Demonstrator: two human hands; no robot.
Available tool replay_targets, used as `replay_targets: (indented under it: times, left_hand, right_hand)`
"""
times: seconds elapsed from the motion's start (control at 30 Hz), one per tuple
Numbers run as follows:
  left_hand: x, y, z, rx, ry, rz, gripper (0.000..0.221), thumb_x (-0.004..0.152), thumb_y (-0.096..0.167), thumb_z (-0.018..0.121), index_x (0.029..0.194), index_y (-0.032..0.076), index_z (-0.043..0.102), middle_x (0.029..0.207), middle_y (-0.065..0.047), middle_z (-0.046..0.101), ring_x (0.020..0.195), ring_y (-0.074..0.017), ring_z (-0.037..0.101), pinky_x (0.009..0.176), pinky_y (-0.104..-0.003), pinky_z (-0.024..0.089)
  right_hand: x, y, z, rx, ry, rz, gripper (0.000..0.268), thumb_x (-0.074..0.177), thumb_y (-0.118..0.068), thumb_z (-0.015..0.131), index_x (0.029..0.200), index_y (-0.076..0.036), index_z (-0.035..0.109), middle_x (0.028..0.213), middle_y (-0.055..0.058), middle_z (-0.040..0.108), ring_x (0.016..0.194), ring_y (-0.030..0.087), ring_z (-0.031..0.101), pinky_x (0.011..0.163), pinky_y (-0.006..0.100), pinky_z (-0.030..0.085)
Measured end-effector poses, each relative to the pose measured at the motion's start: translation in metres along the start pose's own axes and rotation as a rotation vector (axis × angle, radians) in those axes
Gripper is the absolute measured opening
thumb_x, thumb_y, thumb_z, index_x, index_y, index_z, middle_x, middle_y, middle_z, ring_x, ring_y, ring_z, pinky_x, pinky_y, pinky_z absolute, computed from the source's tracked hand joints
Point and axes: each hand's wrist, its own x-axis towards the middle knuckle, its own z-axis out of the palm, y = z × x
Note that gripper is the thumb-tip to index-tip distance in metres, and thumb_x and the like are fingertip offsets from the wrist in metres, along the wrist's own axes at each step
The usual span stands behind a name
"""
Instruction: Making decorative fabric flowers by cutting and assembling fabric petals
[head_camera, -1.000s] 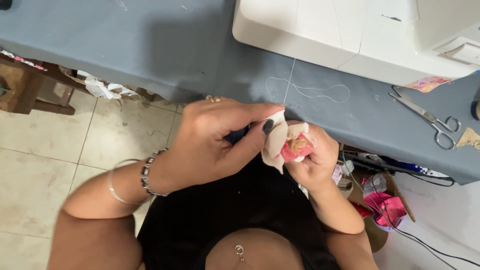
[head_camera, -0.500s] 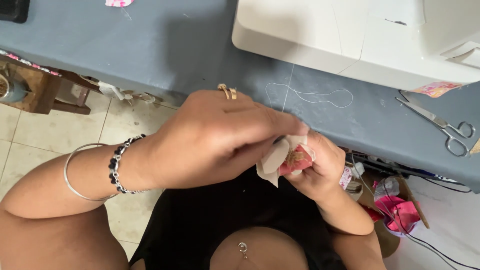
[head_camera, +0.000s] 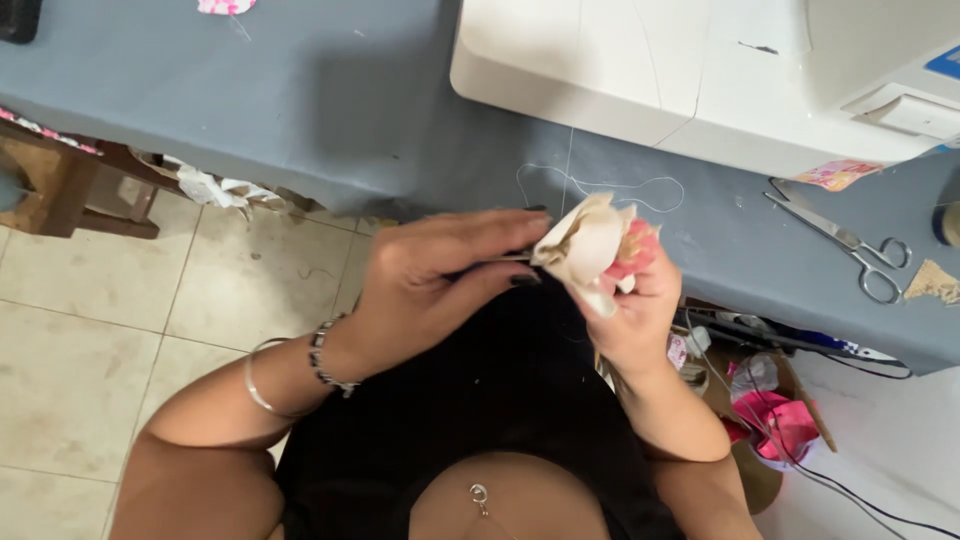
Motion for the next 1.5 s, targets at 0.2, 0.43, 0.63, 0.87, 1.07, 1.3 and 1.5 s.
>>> replay_targets:
  times: [0.2, 0.43, 0.63, 0.87, 1.07, 1.3, 1.5]
  left_hand:
    - [-0.012, -0.016, 0.022, -0.030, 0.049, 0.022, 0.025, 0.104, -0.003, 0.061, 0.128, 0.003, 0.066, 0.135, -0.019, 0.068, 0.128, -0.0305, 0.071, 0.115, -0.035, 0.058]
    - [-0.024, -0.039, 0.033, -0.076, 0.153, -0.032, 0.024, 0.099, 0.001, 0.073, 0.122, 0.010, 0.071, 0.123, -0.012, 0.074, 0.114, -0.0227, 0.077, 0.107, -0.030, 0.060]
    - [-0.009, -0.034, 0.026, -0.161, 0.219, 0.024, 0.019, 0.091, -0.005, 0.076, 0.109, 0.001, 0.078, 0.104, -0.017, 0.079, 0.097, -0.0320, 0.078, 0.083, -0.040, 0.064]
    - [-0.010, -0.046, 0.016, -0.147, 0.167, 0.022, 0.017, 0.086, -0.006, 0.079, 0.102, -0.001, 0.079, 0.100, -0.018, 0.079, 0.093, -0.0350, 0.078, 0.080, -0.043, 0.064]
    - [-0.019, -0.060, 0.006, -0.121, 0.200, -0.015, 0.013, 0.083, -0.005, 0.084, 0.094, -0.003, 0.077, 0.096, -0.020, 0.078, 0.091, -0.0307, 0.077, 0.079, -0.042, 0.063]
    - [-0.017, -0.051, 0.012, -0.242, 0.299, -0.154, 0.016, 0.091, 0.001, 0.079, 0.105, -0.007, 0.075, 0.099, -0.020, 0.078, 0.096, -0.0186, 0.071, 0.081, -0.038, 0.063]
    - [-0.016, -0.053, 0.019, -0.328, 0.308, -0.198, 0.021, 0.092, -0.001, 0.078, 0.111, -0.009, 0.072, 0.100, -0.021, 0.077, 0.096, -0.0179, 0.070, 0.081, -0.037, 0.063]
  right_hand:
    - [0.002, 0.001, 0.013, 0.165, 0.067, 0.069, 0.026, 0.087, -0.015, 0.082, 0.107, -0.010, 0.066, 0.105, 0.001, 0.071, 0.097, 0.009, 0.065, 0.094, 0.023, 0.052]
    - [-0.003, 0.007, 0.023, 0.384, 0.098, 0.128, 0.036, 0.084, -0.015, 0.087, 0.113, -0.007, 0.067, 0.113, 0.008, 0.074, 0.106, 0.014, 0.070, 0.102, 0.025, 0.055]
    - [0.005, 0.018, 0.027, 0.405, 0.084, 0.010, 0.033, 0.082, -0.014, 0.083, 0.099, 0.008, 0.067, 0.092, 0.026, 0.073, 0.091, 0.028, 0.073, 0.085, 0.043, 0.061]
    - [0.015, -0.021, 0.018, 0.124, 0.021, 0.041, 0.019, 0.083, 0.000, 0.076, 0.099, 0.000, 0.065, 0.084, 0.012, 0.068, 0.082, 0.016, 0.063, 0.077, 0.034, 0.057]
    - [0.020, -0.040, 0.015, -0.500, -0.126, -0.234, 0.023, 0.101, -0.016, 0.067, 0.086, 0.001, 0.063, 0.068, 0.017, 0.054, 0.054, 0.040, 0.057, 0.050, 0.043, 0.050]
    - [0.000, -0.020, 0.004, -0.591, -0.170, -0.548, 0.026, 0.093, -0.029, 0.068, 0.069, -0.020, 0.064, 0.068, -0.001, 0.051, 0.056, 0.023, 0.054, 0.051, 0.032, 0.048]
    - [-0.005, -0.040, -0.001, -0.161, -0.299, -0.589, 0.020, 0.092, -0.028, 0.070, 0.084, -0.011, 0.076, 0.093, 0.007, 0.066, 0.072, 0.022, 0.065, 0.066, 0.033, 0.058]
